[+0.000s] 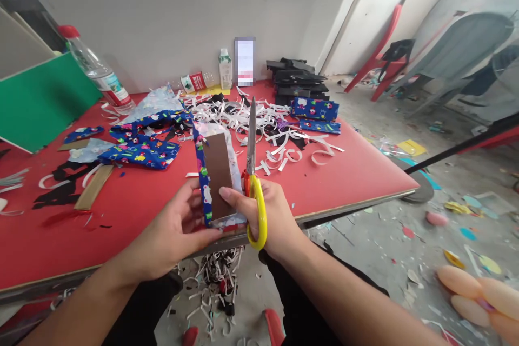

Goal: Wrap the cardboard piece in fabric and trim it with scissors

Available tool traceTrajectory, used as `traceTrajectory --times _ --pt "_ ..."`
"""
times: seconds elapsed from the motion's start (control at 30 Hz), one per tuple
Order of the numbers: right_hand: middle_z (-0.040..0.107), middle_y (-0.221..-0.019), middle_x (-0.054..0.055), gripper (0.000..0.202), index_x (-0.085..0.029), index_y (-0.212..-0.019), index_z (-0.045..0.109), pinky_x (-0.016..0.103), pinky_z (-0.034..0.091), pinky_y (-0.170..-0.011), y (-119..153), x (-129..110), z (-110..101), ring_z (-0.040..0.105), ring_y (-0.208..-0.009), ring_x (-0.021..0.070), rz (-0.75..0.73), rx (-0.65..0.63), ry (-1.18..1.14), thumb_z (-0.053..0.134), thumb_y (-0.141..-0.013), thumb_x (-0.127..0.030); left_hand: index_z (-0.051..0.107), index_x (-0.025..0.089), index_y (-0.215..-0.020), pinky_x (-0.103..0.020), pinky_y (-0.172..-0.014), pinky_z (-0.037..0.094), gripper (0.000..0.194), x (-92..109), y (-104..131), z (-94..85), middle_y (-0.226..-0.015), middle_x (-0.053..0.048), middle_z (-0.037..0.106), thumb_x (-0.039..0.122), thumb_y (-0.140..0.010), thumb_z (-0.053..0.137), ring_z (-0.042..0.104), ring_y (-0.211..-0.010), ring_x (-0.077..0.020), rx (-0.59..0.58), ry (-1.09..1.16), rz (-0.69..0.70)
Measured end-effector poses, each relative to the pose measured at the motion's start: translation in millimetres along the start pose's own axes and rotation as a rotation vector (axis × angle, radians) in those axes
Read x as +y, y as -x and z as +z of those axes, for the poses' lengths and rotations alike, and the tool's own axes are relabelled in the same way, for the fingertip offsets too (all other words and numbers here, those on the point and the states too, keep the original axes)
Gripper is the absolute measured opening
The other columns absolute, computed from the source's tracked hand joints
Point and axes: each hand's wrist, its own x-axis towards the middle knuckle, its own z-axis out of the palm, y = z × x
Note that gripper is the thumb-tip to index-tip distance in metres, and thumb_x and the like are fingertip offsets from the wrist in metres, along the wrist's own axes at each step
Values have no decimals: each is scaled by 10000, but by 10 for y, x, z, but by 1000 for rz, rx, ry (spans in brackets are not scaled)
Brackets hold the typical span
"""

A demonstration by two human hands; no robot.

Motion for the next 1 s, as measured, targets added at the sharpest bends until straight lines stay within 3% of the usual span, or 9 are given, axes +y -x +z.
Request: traceTrajectory --times 0.2,0.3,0.43,0.5,0.6,0.7,0.77,0.93,1.0 --pt "434 -504 -72 462 -232 -578 502 245 374 -419 82 -10 22 382 -461 91 18 -55 0 866 -703 -486 736 201 -1022 -369 -885 643 267 -44 -72 8 -1027 -106 801 461 -997 680 783 -989 -249 103 35 83" --pt "428 -514 -68 464 -237 -585 495 255 385 -426 75 12 17 388 -470 98 -2 -6 -11 864 -703 -491 734 218 -1038 -362 -888 641 200 -49 -80 24 -1012 -81 795 387 -937 768 777 -949 -230 108 -22 75" --pt "428 -534 -52 489 -249 -593 446 268 390 -407 34 -2 -32 408 -466 106 -13 100 54 787 -751 -561 615 297 -1363 -370 -1008 596 601 -43 -13 61 -1314 -90 721 224 -823 869 713 -1194 -249 -38 -71 31" --pt "441 -537 -50 467 -247 -602 465 264 387 -404 37 -5 -45 415 -466 108 -42 80 96 778 -771 -549 604 291 -1355 -363 -988 589 551 -40 7 56 -1319 -91 716 294 -860 847 705 -1197 -253 -22 -117 69" --pt "421 -503 -62 462 -255 -603 468 258 361 -379 65 21 -29 402 -439 109 -52 28 111 776 -788 -545 673 230 -1042 -286 -746 553 202 -33 -3 5 -979 -45 757 404 -959 733 712 -876 -190 95 -394 169" --pt "400 -486 -72 487 -259 -591 452 255 352 -370 90 51 7 392 -425 107 -50 25 108 793 -775 -553 531 212 -693 -277 -545 369 427 -26 -38 -68 -600 25 543 440 -1053 559 487 -562 -124 263 -694 271" --pt "397 -494 -73 483 -256 -588 456 254 349 -373 96 56 28 385 -428 103 -48 18 106 797 -766 -548 508 217 -651 -286 -527 349 512 -17 -64 -109 -550 27 499 485 -1084 459 456 -522 -124 328 -635 271" --pt "453 -526 -60 431 -236 -620 516 246 353 -398 92 35 46 382 -454 92 -31 4 57 794 -750 -539 583 207 -717 -257 -551 419 448 5 -86 -123 -627 18 575 538 -1018 593 534 -586 -128 126 -367 132" --pt "436 -502 -68 444 -243 -612 494 243 335 -378 89 21 31 384 -432 93 -19 35 50 796 -743 -540 682 208 -956 -266 -685 512 237 1 -66 -105 -857 -19 703 444 -982 689 638 -754 -155 27 -320 91"
